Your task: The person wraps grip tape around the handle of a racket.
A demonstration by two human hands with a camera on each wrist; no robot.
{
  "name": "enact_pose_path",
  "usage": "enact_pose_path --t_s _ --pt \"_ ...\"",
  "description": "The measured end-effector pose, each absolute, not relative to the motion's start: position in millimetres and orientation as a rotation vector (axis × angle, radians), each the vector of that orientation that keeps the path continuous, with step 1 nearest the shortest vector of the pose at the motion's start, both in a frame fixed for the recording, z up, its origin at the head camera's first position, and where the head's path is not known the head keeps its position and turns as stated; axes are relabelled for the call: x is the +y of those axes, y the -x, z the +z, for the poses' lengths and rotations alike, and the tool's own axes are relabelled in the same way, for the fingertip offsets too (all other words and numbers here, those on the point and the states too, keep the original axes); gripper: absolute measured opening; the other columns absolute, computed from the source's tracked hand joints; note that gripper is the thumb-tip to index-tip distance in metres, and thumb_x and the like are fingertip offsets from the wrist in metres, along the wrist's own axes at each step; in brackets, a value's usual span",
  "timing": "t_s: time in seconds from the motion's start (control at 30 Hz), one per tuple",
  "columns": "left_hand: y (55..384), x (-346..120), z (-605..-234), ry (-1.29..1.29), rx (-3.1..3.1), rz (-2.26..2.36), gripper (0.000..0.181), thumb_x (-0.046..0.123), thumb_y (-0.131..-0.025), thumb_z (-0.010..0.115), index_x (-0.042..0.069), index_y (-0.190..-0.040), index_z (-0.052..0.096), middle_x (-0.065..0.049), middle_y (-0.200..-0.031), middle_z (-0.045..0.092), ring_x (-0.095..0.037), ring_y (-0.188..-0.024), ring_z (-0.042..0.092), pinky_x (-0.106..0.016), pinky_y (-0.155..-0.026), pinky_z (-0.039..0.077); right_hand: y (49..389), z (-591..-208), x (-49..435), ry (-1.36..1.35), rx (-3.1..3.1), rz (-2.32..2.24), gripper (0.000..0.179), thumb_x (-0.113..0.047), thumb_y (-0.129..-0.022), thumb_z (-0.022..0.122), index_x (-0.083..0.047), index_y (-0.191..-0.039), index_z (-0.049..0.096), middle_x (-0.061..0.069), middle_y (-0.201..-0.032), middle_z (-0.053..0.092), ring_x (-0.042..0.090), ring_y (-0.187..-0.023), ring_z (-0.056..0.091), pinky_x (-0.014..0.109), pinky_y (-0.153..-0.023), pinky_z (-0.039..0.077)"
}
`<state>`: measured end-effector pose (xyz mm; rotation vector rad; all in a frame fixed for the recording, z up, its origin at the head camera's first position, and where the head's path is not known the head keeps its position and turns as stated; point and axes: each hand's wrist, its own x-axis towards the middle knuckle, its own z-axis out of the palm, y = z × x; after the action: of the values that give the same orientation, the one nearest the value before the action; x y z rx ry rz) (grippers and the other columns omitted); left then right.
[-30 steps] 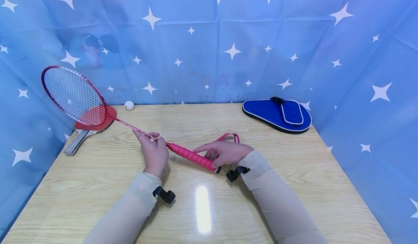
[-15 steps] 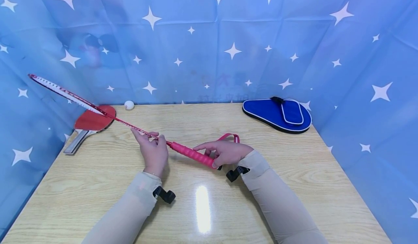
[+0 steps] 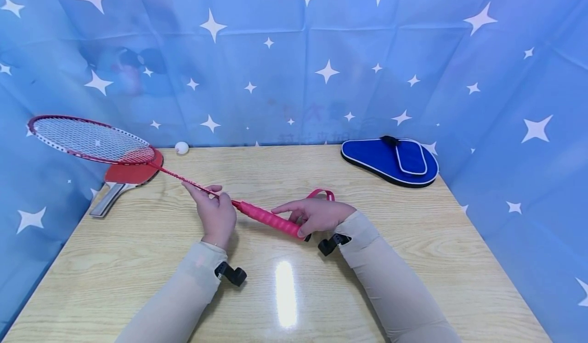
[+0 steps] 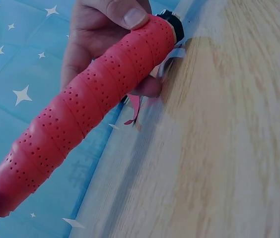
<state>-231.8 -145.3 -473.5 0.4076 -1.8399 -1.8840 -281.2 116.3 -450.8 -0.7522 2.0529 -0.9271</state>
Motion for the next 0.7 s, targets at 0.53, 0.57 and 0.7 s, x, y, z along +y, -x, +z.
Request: enact_pose_path --t_s 0.53,0.57,0.7 --pt "231.5 -145.5 -469.3 -0.417 -1.840 -1.873 0.105 -0.003 -0.100 0.050 0.025 -0.165 -0.026 -0.017 -0.114 0.051 -0.017 -0.063 0.037 -0.022 -0.056 0.035 283.0 -448.9 115.9 0.770 2.082 -0.913 0.081 -0.006 -0.083 0.085 -0.040 -0.151 0.057 0.002 -0.122 0.065 0.021 -0.106 0.066 0.035 -0.087 0.057" --pt "231.4 -145.7 -469.4 -0.414 -1.843 -1.862 0.104 -0.004 -0.099 0.049 0.024 -0.165 -0.027 -0.018 -0.114 0.051 -0.017 -0.062 0.035 -0.023 -0.056 0.033 283.2 -449.0 116.3 0.774 2.085 -0.910 0.080 -0.006 -0.083 0.085 -0.037 -0.152 0.057 0.002 -0.120 0.066 0.021 -0.105 0.065 0.035 -0.086 0.057" --pt "230.9 -146.5 -470.2 -0.425 -1.865 -1.847 0.104 -0.004 -0.099 0.048 0.023 -0.165 -0.027 -0.011 -0.111 0.050 -0.016 -0.061 0.032 -0.025 -0.056 0.029 283.2 -448.6 118.1 0.784 2.064 -0.918 0.075 -0.003 -0.085 0.080 -0.026 -0.152 0.058 0.005 -0.106 0.067 0.021 -0.095 0.061 0.033 -0.078 0.053"
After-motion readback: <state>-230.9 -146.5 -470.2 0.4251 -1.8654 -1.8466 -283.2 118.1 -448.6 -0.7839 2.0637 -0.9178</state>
